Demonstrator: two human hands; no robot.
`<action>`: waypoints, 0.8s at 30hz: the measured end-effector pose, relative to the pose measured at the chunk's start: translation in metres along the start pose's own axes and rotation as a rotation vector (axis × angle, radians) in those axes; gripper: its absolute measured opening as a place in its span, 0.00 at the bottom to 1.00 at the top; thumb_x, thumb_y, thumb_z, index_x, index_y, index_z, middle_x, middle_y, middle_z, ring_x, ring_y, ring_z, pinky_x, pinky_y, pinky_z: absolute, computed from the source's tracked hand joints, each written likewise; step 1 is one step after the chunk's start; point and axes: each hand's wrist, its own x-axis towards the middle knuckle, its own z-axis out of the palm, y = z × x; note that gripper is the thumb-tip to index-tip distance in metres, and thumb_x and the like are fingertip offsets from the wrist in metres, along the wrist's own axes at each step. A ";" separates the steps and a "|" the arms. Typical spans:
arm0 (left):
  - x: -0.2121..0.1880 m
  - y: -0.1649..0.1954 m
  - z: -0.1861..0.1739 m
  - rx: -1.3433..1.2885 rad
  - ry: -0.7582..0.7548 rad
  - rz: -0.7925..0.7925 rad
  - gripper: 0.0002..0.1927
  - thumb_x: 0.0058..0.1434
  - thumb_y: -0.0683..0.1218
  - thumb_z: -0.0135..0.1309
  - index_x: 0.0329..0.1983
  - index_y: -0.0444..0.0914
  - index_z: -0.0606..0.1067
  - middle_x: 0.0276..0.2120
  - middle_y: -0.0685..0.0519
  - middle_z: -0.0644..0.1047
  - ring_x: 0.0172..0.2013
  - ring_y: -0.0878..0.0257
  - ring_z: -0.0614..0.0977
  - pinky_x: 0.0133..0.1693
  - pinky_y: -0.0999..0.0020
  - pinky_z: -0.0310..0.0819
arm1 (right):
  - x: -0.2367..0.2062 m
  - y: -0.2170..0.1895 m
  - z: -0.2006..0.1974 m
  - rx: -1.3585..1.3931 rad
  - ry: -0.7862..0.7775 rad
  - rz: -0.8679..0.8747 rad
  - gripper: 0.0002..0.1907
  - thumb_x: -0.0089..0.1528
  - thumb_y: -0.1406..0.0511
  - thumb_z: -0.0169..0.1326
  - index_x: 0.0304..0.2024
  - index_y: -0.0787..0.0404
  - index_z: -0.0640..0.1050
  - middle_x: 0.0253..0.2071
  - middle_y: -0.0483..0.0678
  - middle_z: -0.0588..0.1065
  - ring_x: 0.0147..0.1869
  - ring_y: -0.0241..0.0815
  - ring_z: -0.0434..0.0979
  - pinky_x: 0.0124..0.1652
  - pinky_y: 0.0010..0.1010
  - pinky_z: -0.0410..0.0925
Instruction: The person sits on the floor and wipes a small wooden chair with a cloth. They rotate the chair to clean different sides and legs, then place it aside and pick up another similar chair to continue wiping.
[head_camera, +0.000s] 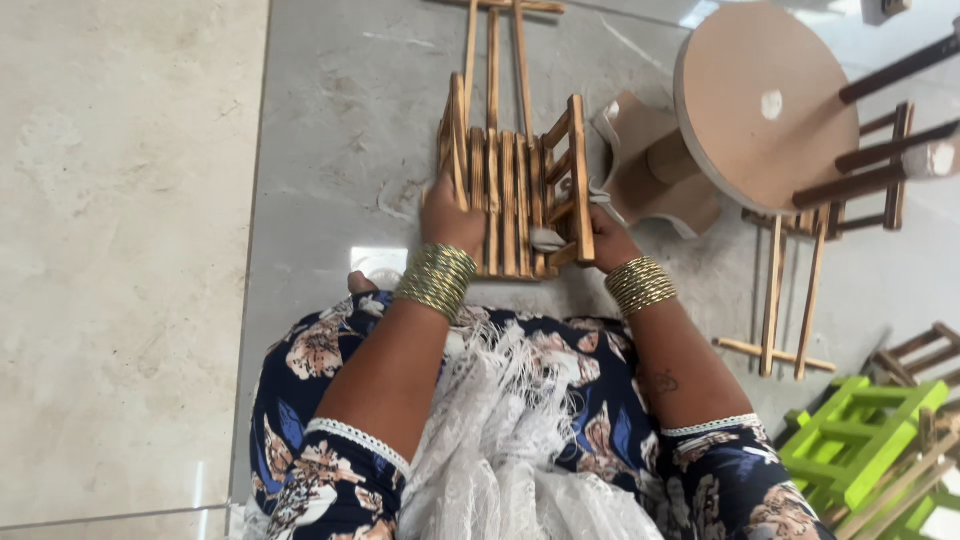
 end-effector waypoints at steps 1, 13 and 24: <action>-0.001 0.004 -0.006 -0.015 -0.031 -0.042 0.34 0.52 0.37 0.52 0.66 0.36 0.67 0.59 0.40 0.75 0.58 0.48 0.80 0.59 0.60 0.74 | -0.010 0.005 -0.002 -0.146 0.003 -0.006 0.17 0.64 0.66 0.57 0.56 0.58 0.76 0.46 0.50 0.79 0.49 0.42 0.77 0.48 0.35 0.73; -0.043 0.039 0.001 0.660 0.092 0.716 0.26 0.58 0.50 0.60 0.59 0.40 0.74 0.58 0.45 0.75 0.62 0.44 0.72 0.64 0.46 0.65 | -0.027 -0.019 0.046 0.503 0.402 0.041 0.30 0.68 0.68 0.45 0.73 0.59 0.60 0.64 0.52 0.71 0.61 0.40 0.73 0.60 0.31 0.66; -0.073 0.023 0.049 0.382 -0.424 0.323 0.40 0.59 0.50 0.60 0.73 0.35 0.61 0.60 0.36 0.72 0.58 0.46 0.77 0.58 0.57 0.72 | 0.004 -0.017 0.050 -0.056 0.200 0.244 0.25 0.64 0.54 0.60 0.58 0.59 0.73 0.51 0.63 0.78 0.57 0.62 0.78 0.56 0.43 0.70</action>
